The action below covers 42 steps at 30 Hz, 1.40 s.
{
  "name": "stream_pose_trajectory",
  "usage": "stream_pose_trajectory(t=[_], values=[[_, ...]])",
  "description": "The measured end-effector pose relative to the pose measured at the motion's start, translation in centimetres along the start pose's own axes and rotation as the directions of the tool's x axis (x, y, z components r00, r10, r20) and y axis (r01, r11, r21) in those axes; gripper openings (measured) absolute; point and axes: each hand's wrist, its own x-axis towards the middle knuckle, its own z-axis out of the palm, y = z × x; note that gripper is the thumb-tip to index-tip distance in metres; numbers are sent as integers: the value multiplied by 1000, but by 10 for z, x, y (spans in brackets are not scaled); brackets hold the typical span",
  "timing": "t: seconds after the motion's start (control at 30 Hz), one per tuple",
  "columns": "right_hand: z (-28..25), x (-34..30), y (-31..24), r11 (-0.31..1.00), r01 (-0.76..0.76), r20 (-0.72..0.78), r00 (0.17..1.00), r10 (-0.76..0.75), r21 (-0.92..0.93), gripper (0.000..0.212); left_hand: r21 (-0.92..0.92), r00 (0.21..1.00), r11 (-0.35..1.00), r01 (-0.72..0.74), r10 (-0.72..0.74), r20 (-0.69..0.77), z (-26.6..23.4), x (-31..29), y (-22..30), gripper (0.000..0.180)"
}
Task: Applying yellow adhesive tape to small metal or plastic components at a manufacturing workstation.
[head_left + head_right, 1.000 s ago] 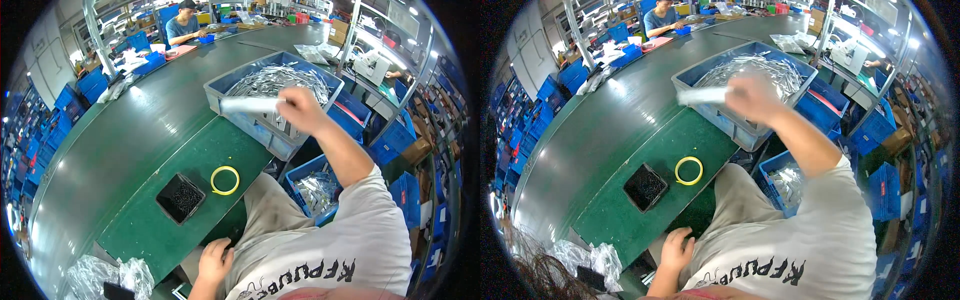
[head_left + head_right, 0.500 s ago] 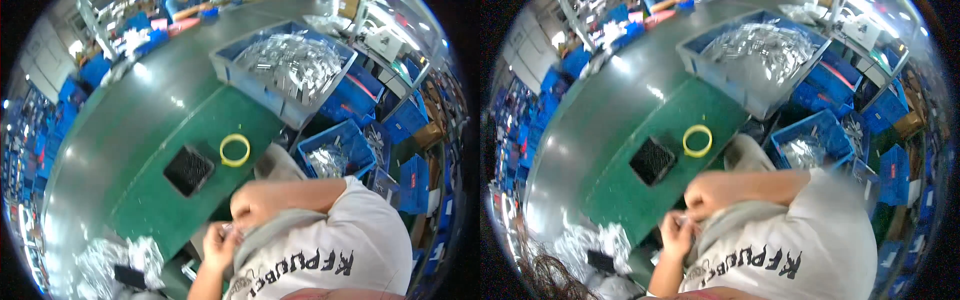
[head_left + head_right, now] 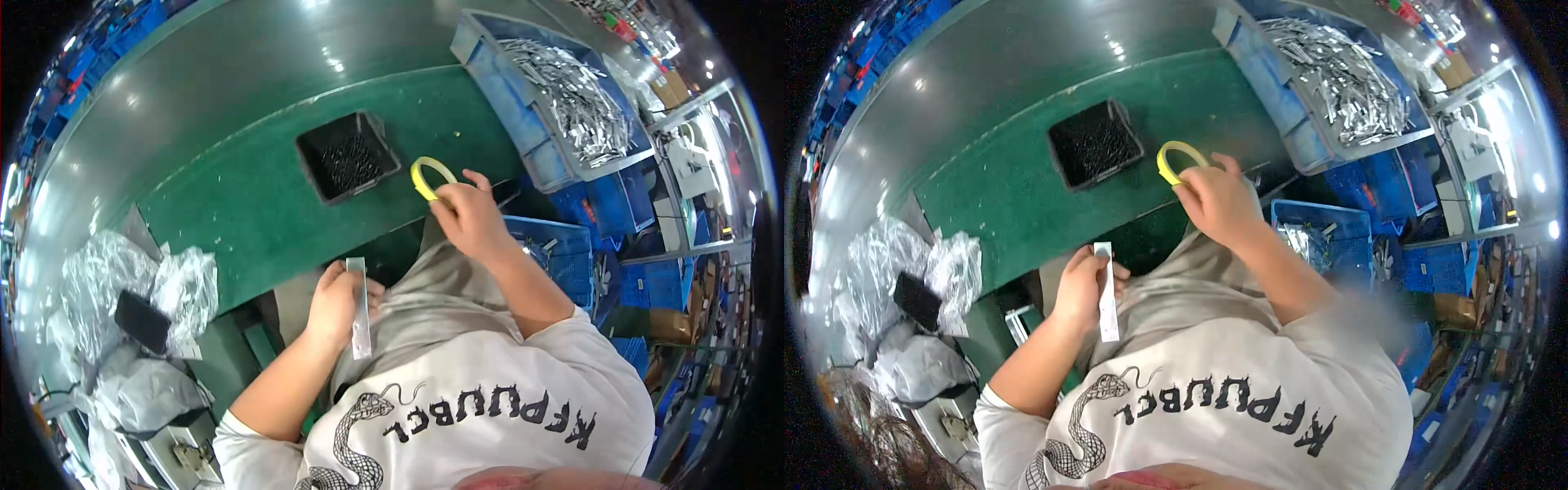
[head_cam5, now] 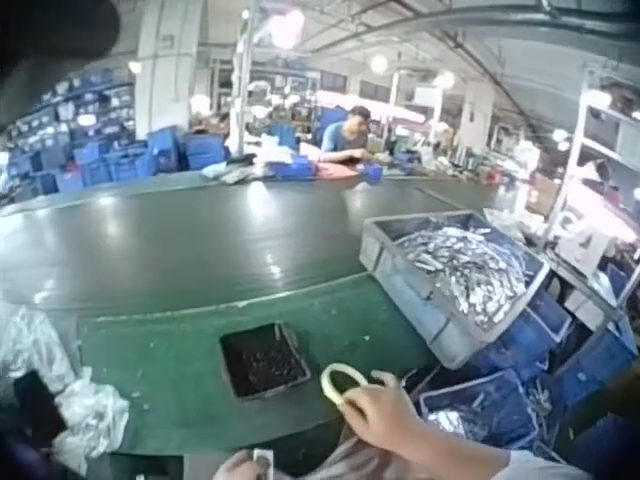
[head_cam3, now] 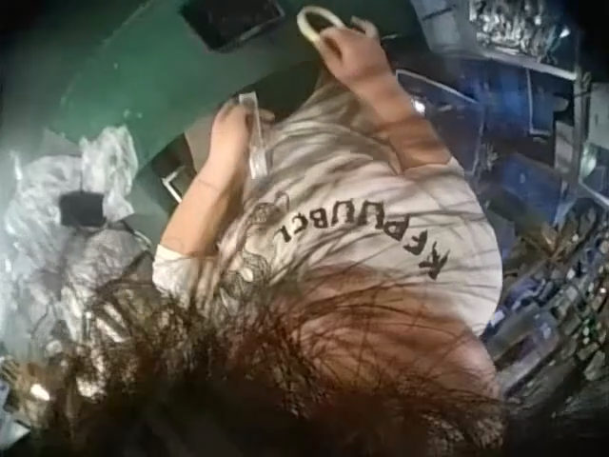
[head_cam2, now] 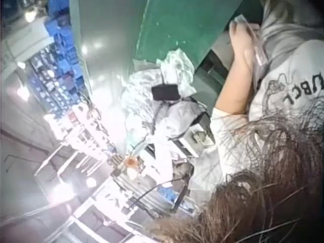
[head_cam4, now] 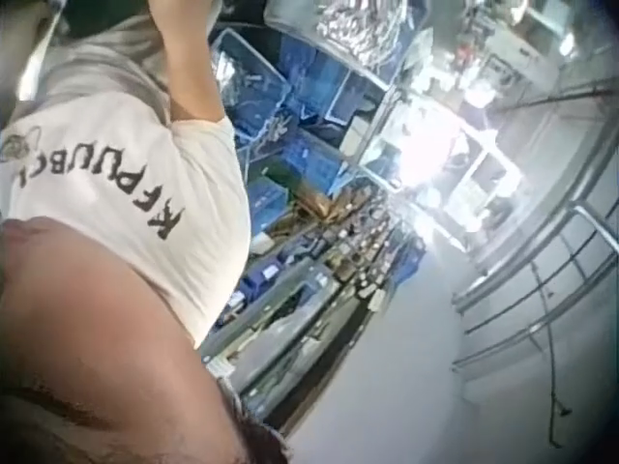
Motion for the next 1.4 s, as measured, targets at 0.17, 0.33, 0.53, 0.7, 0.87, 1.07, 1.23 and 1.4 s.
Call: stream_pose_trajectory(t=[0.17,0.33,0.53,0.7,0.87,1.07,1.23,1.4], values=[[-22,-24,-33,935,-27,113,994,-14,354,12,-54,979,987,-152,158,131,8,1,-3,16],[-18,-27,-55,775,-276,375,926,55,568,14,17,957,990,-138,129,260,5,-6,-8,20],[-11,-27,-57,757,-310,430,902,42,575,17,142,945,962,-235,192,265,8,-8,-8,16],[-9,-28,-57,778,-290,439,898,21,557,17,165,942,954,-252,202,270,7,-9,-11,15],[-7,-26,-58,802,-254,421,907,4,541,16,178,940,945,-273,223,257,7,-8,-13,15],[-5,-25,-58,806,-213,400,916,-32,552,16,235,948,929,-287,240,209,9,-7,-12,16],[-2,-25,-59,851,-95,336,936,-99,516,17,249,954,929,-272,228,194,7,-7,-12,18],[0,-24,-60,860,-133,384,920,-78,493,16,81,928,981,-178,140,347,0,-9,-7,21]])
